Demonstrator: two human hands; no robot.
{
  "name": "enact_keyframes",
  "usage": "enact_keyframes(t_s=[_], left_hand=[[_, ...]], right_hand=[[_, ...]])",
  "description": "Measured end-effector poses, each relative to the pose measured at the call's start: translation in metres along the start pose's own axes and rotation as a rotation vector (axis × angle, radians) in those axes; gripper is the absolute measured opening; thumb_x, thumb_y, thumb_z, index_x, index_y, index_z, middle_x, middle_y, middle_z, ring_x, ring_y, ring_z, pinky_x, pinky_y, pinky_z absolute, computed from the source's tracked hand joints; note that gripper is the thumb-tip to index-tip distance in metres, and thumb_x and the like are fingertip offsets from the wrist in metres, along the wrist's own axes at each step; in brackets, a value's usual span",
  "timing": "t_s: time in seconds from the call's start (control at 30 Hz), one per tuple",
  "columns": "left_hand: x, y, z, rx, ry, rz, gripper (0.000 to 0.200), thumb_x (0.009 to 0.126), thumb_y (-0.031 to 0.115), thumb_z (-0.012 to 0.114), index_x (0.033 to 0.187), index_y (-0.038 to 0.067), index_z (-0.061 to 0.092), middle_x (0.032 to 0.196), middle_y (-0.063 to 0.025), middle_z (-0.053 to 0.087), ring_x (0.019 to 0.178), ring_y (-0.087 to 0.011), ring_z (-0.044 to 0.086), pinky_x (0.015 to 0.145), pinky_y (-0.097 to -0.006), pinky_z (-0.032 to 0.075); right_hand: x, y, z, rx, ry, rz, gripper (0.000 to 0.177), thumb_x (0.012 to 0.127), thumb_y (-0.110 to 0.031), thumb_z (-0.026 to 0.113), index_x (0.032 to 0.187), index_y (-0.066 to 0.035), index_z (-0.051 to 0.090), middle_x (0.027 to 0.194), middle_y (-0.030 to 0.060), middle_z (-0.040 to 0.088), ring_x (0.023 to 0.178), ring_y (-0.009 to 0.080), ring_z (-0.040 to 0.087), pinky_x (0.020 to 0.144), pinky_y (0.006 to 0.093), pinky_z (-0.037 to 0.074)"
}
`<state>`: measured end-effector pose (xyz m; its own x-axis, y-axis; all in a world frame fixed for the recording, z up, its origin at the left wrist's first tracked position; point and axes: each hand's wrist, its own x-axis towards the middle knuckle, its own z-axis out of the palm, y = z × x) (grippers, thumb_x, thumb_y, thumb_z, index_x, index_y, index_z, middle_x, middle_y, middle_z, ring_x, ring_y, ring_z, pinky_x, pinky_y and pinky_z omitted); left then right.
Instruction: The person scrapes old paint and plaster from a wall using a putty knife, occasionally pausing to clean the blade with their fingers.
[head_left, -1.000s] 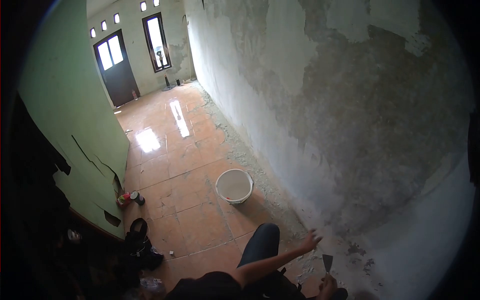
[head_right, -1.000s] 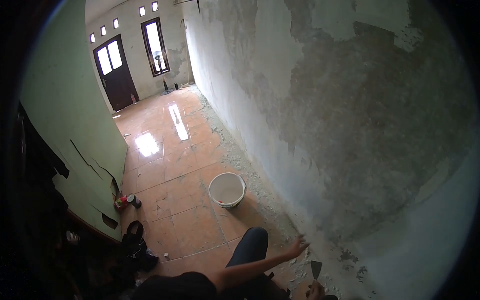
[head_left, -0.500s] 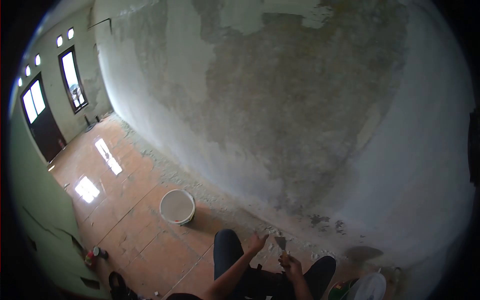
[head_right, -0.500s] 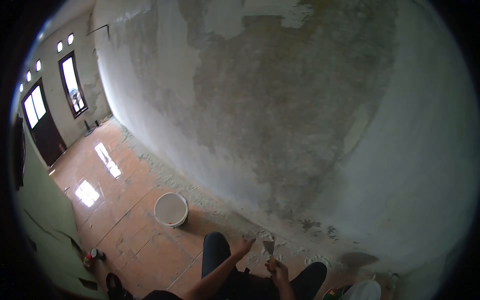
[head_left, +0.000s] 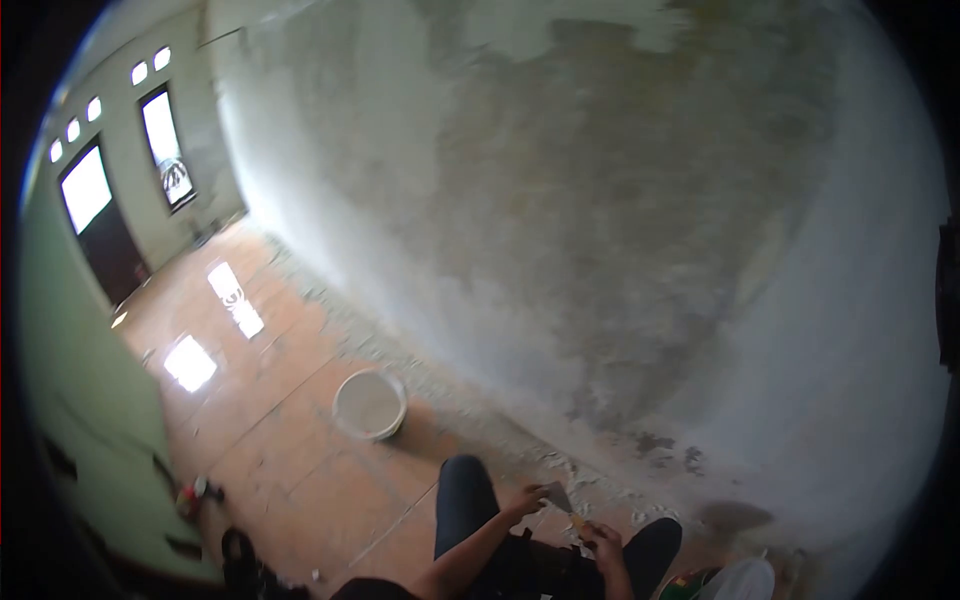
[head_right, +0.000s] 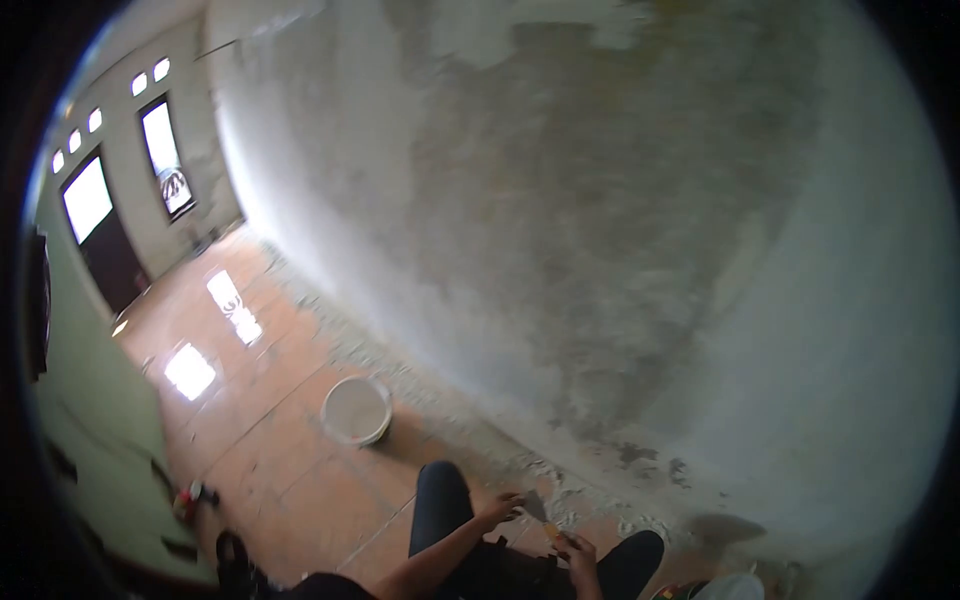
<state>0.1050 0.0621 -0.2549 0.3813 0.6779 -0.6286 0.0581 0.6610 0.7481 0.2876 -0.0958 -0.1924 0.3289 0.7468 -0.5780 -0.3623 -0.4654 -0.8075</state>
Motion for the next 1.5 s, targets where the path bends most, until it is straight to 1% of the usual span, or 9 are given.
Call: enact_keyframes(t_s=[0.2, 0.33, 0.4, 0.6, 0.67, 0.93, 1.07, 1.37, 1.5], left_hand=[[0.021, -0.009, 0.010, 0.146, -0.025, 0.196, 0.030, 0.087, 0.023, 0.065, 0.108, 0.002, 0.067, 0.091, -0.0052, 0.067, 0.080, -0.0128, 0.060, 0.070, -0.0283, 0.049], [0.006, 0.000, 0.012, 0.078, -0.141, 0.209, 0.027, 0.086, 0.022, 0.066, 0.105, 0.003, 0.068, 0.088, -0.0045, 0.067, 0.077, -0.0128, 0.060, 0.069, -0.0291, 0.049], [-0.006, 0.011, 0.013, 0.201, -0.132, 0.206, 0.027, 0.087, 0.023, 0.065, 0.104, 0.003, 0.069, 0.088, -0.0045, 0.067, 0.076, -0.0131, 0.060, 0.068, -0.0298, 0.049], [0.024, -0.010, -0.002, 0.127, 0.076, 0.262, 0.033, 0.092, 0.032, 0.061, 0.100, 0.001, 0.069, 0.081, -0.0040, 0.065, 0.069, -0.0130, 0.056, 0.063, -0.0302, 0.044], [-0.032, 0.049, 0.018, 0.266, 0.249, 0.174, 0.036, 0.094, 0.032, 0.058, 0.098, -0.002, 0.068, 0.081, -0.0052, 0.065, 0.072, -0.0121, 0.056, 0.066, -0.0302, 0.045], [-0.001, 0.019, 0.009, 0.328, 0.088, 0.343, 0.033, 0.091, 0.027, 0.063, 0.091, -0.006, 0.068, 0.076, -0.0055, 0.064, 0.072, -0.0123, 0.055, 0.068, -0.0311, 0.044], [-0.009, 0.023, 0.014, 0.396, 0.064, 0.402, 0.031, 0.091, 0.025, 0.063, 0.091, -0.006, 0.068, 0.074, -0.0044, 0.063, 0.070, -0.0118, 0.054, 0.066, -0.0307, 0.044], [-0.011, 0.029, 0.016, 0.300, 0.100, 0.302, 0.031, 0.094, 0.025, 0.059, 0.091, -0.004, 0.068, 0.070, -0.0035, 0.059, 0.068, -0.0102, 0.053, 0.064, -0.0304, 0.043], [-0.003, 0.050, 0.005, 0.151, 0.217, 0.477, 0.031, 0.098, 0.023, 0.053, 0.081, -0.002, 0.062, 0.069, -0.0034, 0.057, 0.066, -0.0113, 0.051, 0.063, -0.0309, 0.043]], right_hand=[[0.026, -0.008, -0.041, 0.020, 0.114, -0.344, 0.021, 0.082, -0.012, 0.068, 0.099, -0.001, 0.062, 0.080, 0.0059, 0.060, 0.070, 0.0139, 0.059, 0.063, 0.0248, 0.047], [0.030, -0.038, -0.038, 0.047, 0.171, -0.248, 0.020, 0.087, -0.014, 0.067, 0.096, 0.003, 0.064, 0.087, 0.0098, 0.065, 0.077, 0.0191, 0.060, 0.069, 0.0313, 0.050], [0.041, -0.036, -0.034, -0.040, 0.385, -0.126, 0.018, 0.083, -0.012, 0.068, 0.097, -0.002, 0.062, 0.077, 0.0045, 0.058, 0.063, 0.0133, 0.056, 0.058, 0.0244, 0.046], [0.033, -0.020, -0.015, 0.147, 0.107, -0.231, 0.022, 0.086, -0.015, 0.067, 0.102, 0.000, 0.063, 0.083, 0.0062, 0.064, 0.067, 0.0144, 0.061, 0.060, 0.0249, 0.050], [0.035, -0.019, -0.009, -0.069, 0.062, -0.312, 0.021, 0.088, -0.015, 0.065, 0.102, 0.001, 0.063, 0.086, 0.0070, 0.065, 0.069, 0.0142, 0.062, 0.063, 0.0258, 0.051], [0.025, -0.016, -0.008, -0.240, -0.149, -0.211, 0.027, 0.087, -0.024, 0.071, 0.105, -0.005, 0.064, 0.091, 0.0066, 0.065, 0.071, 0.0130, 0.063, 0.063, 0.0280, 0.050], [0.022, -0.015, 0.004, -0.765, -0.190, -0.360, 0.035, 0.085, -0.032, 0.074, 0.108, -0.007, 0.064, 0.085, 0.0105, 0.067, 0.071, 0.0177, 0.064, 0.065, 0.0302, 0.049], [0.023, -0.017, -0.011, -0.739, 0.007, -0.581, 0.038, 0.085, -0.032, 0.073, 0.111, -0.006, 0.065, 0.083, 0.0121, 0.067, 0.072, 0.0209, 0.065, 0.066, 0.0324, 0.050], [0.015, -0.062, -0.049, -0.501, 0.467, -0.735, 0.035, 0.087, -0.035, 0.068, 0.108, -0.007, 0.064, 0.075, 0.0092, 0.064, 0.066, 0.0199, 0.063, 0.062, 0.0329, 0.048]])
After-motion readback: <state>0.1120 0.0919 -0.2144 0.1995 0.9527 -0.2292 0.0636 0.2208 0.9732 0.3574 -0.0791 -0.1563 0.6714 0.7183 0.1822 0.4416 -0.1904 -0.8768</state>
